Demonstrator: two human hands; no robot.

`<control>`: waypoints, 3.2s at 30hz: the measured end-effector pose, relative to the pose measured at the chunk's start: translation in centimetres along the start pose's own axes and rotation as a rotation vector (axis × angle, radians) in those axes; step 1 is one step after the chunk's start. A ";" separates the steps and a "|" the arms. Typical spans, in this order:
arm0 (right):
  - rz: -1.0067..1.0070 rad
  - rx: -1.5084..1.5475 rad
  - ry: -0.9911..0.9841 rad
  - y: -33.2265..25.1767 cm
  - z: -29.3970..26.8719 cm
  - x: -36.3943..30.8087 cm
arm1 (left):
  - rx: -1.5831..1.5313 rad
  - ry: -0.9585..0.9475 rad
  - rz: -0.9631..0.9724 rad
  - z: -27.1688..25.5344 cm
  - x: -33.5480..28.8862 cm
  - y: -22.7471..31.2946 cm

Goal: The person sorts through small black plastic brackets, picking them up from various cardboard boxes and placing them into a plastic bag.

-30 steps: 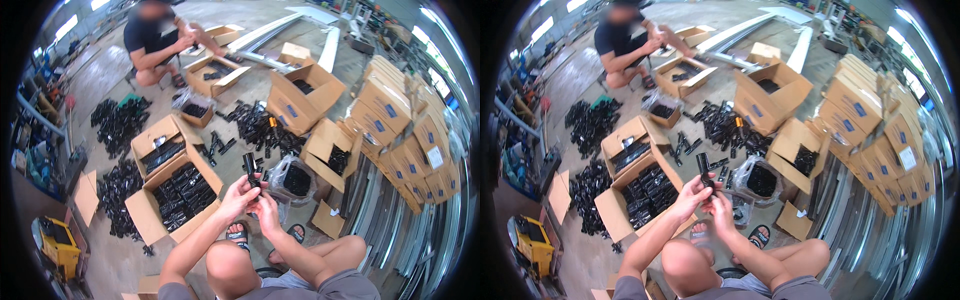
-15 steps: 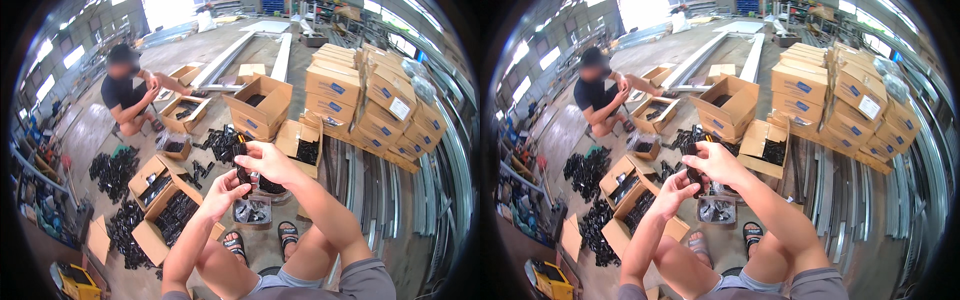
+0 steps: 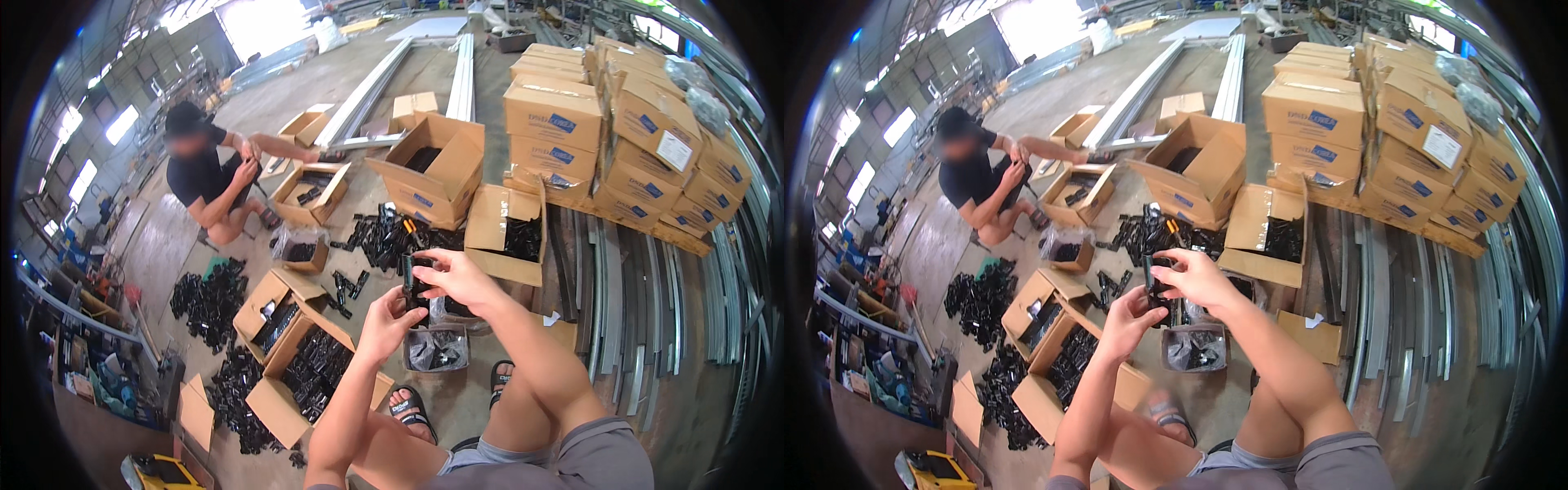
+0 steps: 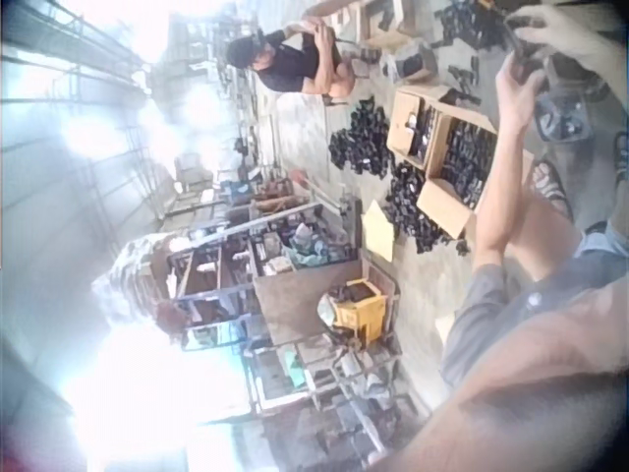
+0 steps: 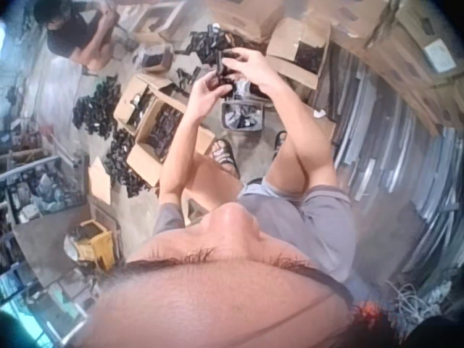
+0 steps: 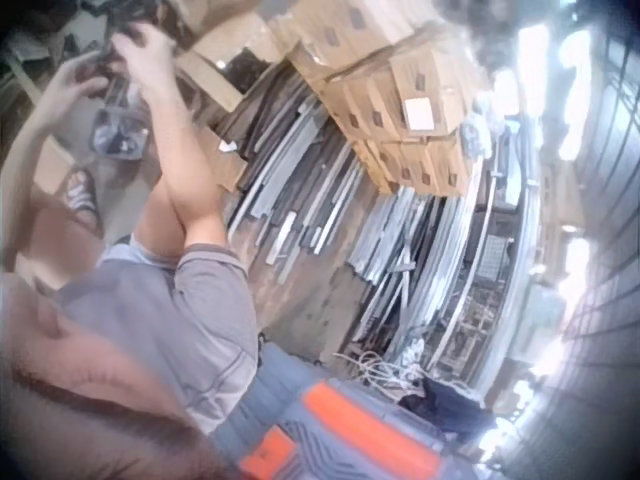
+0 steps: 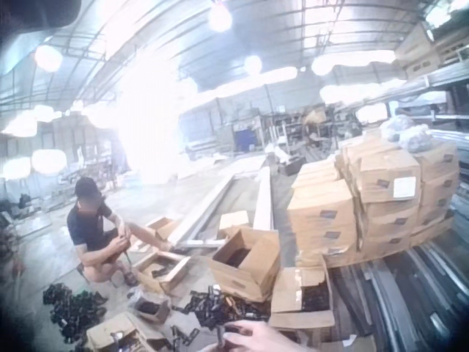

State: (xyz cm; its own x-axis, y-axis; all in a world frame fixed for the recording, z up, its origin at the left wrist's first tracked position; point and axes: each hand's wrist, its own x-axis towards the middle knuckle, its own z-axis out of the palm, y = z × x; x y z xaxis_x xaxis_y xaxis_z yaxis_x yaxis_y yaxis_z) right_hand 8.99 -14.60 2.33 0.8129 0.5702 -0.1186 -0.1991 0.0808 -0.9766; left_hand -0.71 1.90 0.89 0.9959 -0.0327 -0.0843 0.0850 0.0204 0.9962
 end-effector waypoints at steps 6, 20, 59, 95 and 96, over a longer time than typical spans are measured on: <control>0.118 -0.171 0.109 2.9 -3.9 2.7 | -0.058 -0.005 -0.088 0.8 2.1 -3.4; 0.173 0.033 -0.127 2.1 -6.8 2.2 | -0.144 -0.143 -0.185 -0.6 4.6 -3.8; -0.106 0.163 0.075 2.0 -2.1 -3.3 | -0.260 -0.151 -0.172 1.9 0.0 -1.7; 0.392 -1.289 -0.021 21.4 -14.3 8.0 | 0.748 0.196 -0.096 -3.5 -0.8 -0.1; 0.398 -1.272 0.055 22.9 -13.4 8.9 | 0.793 0.182 -0.105 -3.9 -1.1 -0.2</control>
State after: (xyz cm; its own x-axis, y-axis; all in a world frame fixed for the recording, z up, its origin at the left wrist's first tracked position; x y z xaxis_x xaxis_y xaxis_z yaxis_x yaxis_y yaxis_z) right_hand 18.99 -18.61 -23.50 0.8456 0.3409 -0.4108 0.1950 -0.9136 -0.3568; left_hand -1.70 5.87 0.66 0.9792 0.1686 -0.1131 0.1991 -0.6883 0.6976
